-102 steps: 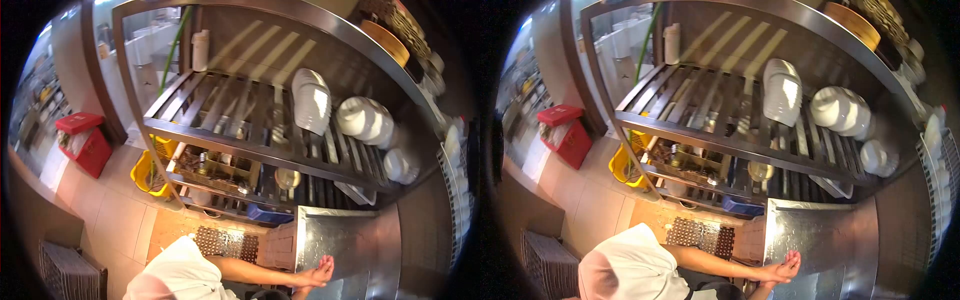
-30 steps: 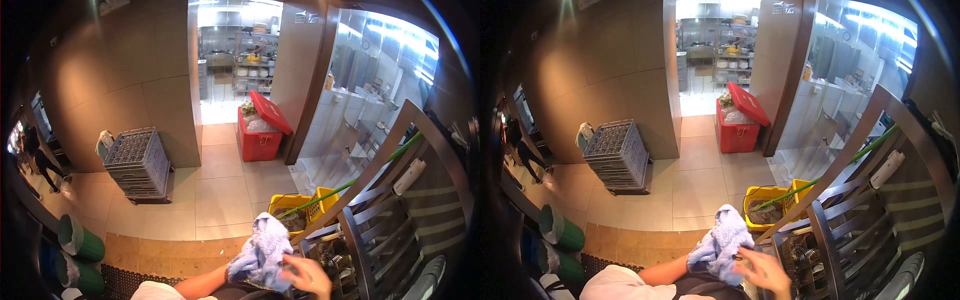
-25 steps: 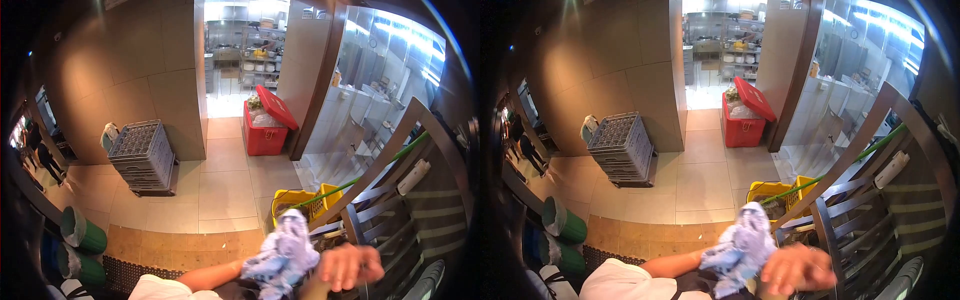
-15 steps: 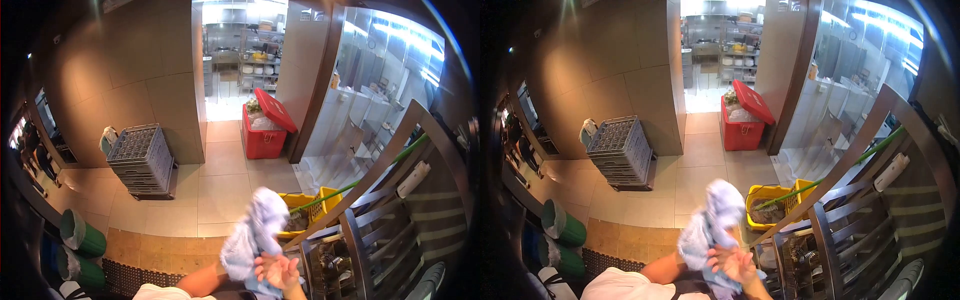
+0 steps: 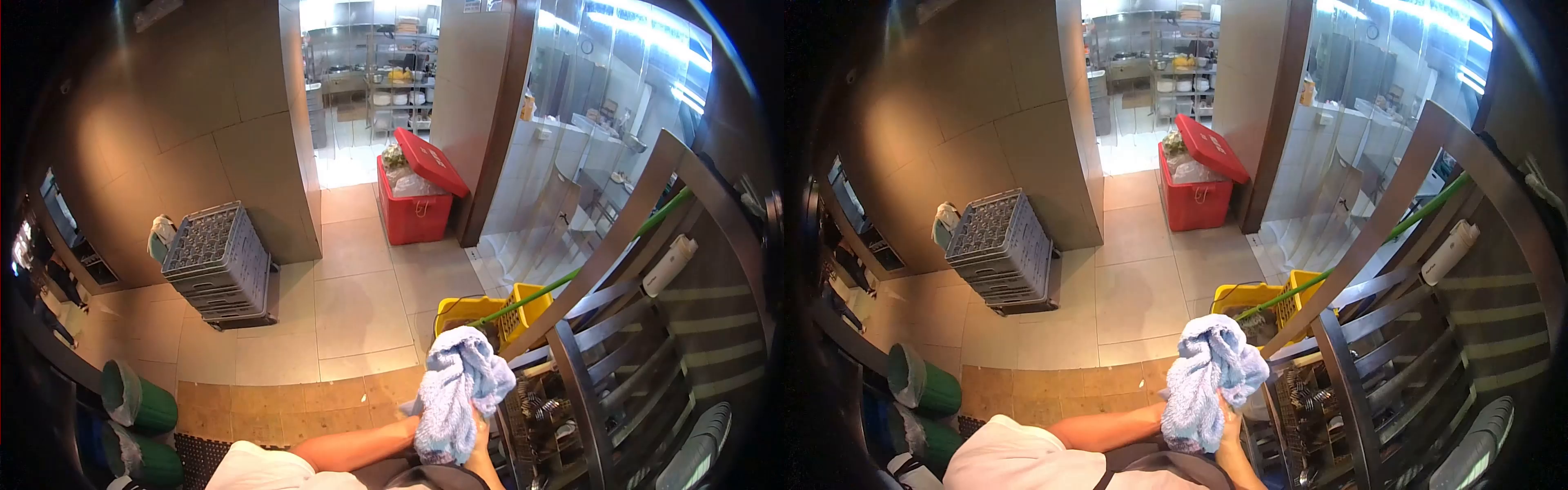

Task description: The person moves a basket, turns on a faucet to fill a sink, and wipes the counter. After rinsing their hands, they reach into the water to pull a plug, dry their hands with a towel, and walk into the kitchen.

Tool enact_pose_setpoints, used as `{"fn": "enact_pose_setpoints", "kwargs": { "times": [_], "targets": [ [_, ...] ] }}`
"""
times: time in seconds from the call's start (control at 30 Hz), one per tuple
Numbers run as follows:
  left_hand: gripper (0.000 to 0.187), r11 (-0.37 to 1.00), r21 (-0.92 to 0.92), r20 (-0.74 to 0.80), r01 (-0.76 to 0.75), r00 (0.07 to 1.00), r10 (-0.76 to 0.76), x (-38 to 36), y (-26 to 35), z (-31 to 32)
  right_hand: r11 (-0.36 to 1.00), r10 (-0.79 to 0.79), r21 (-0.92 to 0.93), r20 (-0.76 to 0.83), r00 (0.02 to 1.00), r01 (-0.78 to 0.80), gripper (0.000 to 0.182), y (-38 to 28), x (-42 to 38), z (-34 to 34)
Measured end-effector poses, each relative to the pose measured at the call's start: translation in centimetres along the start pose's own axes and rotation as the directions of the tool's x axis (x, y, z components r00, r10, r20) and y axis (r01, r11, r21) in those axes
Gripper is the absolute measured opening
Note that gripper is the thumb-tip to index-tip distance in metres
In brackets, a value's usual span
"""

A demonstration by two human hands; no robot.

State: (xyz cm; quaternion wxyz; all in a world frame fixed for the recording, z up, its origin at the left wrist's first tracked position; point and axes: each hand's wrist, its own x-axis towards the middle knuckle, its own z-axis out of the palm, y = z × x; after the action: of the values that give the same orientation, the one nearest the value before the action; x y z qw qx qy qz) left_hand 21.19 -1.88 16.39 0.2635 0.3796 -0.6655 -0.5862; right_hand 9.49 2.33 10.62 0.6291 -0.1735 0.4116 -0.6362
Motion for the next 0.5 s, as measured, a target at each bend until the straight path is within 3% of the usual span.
{"fn": "enact_pose_setpoints", "kwargs": {
  "times": [0.1, 0.13, 0.23, 0.27, 0.3, 0.33, 0.37, 0.43, 0.5],
  "targets": [
    [0.048, 0.998, 0.068, 0.020, 0.017, 1.000, -0.018, 0.2, 0.5, -0.2, 0.989, -0.030, -0.147, -0.052, 0.998, 0.022, 0.024, 0.7, 1.2, -1.0],
    [0.048, 0.995, 0.094, 0.028, 0.022, 0.999, -0.025, -0.4, 0.3, -0.6, 0.964, -0.053, -0.263, -0.114, 0.992, 0.021, 0.030, 1.1, 1.4, -1.2],
    [0.047, 0.986, 0.166, 0.026, 0.030, 0.999, -0.035, -2.1, -0.2, -1.7, 0.960, -0.099, -0.275, -0.171, 0.980, 0.049, 0.040, 1.5, 2.7, -2.2],
    [0.047, 0.982, 0.188, 0.016, 0.037, 0.999, -0.040, -2.2, 0.2, -2.8, 0.921, -0.071, -0.390, -0.211, 0.975, -0.018, 0.047, -0.7, 2.1, -0.3],
    [0.047, 0.977, 0.208, 0.004, 0.046, 0.999, -0.047, -2.6, 0.3, -3.4, 0.938, -0.176, -0.323, -0.131, 0.976, 0.125, 0.050, -0.9, 3.0, -0.3],
    [0.047, 0.972, 0.227, -0.006, 0.052, 0.999, -0.052, -3.4, 0.0, -3.8, 0.959, -0.267, -0.088, 0.051, 0.962, 0.270, 0.051, -3.0, 3.0, 1.9],
    [0.047, 0.968, 0.243, -0.013, 0.056, 0.998, -0.055, -3.9, 0.0, -4.5, 0.975, -0.210, 0.097, 0.098, 0.973, 0.200, 0.051, -4.1, 3.2, 1.8],
    [0.046, 0.960, 0.274, -0.021, 0.060, 0.998, -0.056, -6.3, -0.9, -5.8, 0.965, -0.179, 0.235, 0.269, 0.946, 0.116, 0.052, -6.8, 2.2, 2.8],
    [0.046, 0.947, 0.314, -0.026, 0.067, 0.998, -0.063, -6.2, -0.1, -6.3, 0.969, -0.172, 0.224, 0.313, 0.934, 0.103, 0.054, -6.9, 1.0, 4.7]
  ]
}}
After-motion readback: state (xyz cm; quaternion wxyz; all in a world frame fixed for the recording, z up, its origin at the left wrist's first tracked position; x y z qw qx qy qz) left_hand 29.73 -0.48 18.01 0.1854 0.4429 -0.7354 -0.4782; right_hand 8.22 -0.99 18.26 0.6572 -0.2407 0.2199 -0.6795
